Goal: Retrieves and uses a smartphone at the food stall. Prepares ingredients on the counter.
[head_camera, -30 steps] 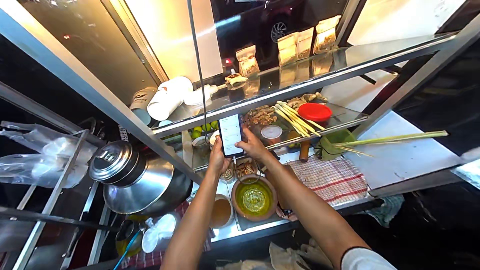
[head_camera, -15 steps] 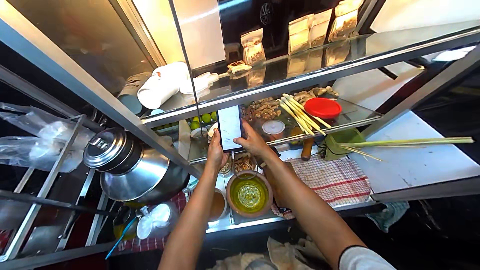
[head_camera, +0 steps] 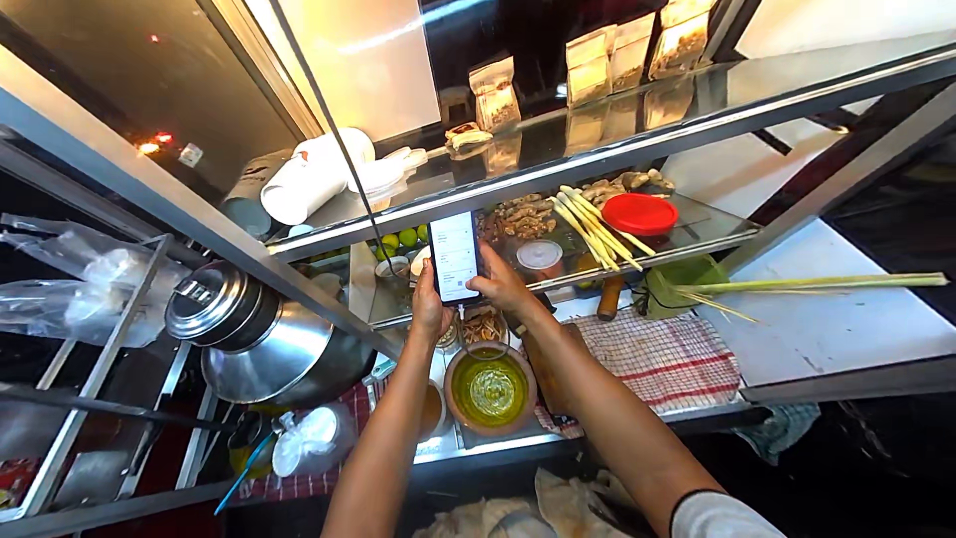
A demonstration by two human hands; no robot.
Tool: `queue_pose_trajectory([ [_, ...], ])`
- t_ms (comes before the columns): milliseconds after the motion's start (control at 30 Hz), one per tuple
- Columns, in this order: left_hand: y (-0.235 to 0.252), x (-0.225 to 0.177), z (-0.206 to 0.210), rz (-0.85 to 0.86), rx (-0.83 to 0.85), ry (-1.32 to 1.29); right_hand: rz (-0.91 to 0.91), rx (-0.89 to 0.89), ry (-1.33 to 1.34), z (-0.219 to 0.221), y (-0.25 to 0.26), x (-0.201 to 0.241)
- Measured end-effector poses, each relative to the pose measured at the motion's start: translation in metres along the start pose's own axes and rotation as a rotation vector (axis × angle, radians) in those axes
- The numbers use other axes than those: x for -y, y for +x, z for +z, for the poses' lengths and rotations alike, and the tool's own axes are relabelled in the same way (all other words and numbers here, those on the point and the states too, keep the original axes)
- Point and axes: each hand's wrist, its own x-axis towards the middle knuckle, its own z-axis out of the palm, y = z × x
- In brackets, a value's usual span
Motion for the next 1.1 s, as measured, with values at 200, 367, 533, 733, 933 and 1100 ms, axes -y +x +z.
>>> queue_pose_trajectory([
  [200,-0.004,0.007,0.002,0.047,-0.047,0.046,-0.021,-0.004,-0.037,-0.001,-0.003,-0.001],
  [367,-0.007,0.009,0.003,0.066,-0.035,0.018,0.076,-0.107,-0.074,0.006,-0.006,0.011],
  [533,-0.006,0.010,0.002,0.072,-0.040,0.050,0.010,-0.032,0.026,0.003,-0.007,0.009],
  [733,-0.007,0.010,0.002,0.070,-0.043,0.060,0.063,-0.068,-0.036,0.003,-0.008,0.010],
  [933,-0.007,0.010,0.002,0.065,-0.048,0.061,0.069,-0.088,0.028,0.006,-0.009,0.013],
  [1100,-0.008,0.010,0.001,0.060,-0.047,0.066,0.028,-0.045,0.043,0.004,-0.009,0.010],
])
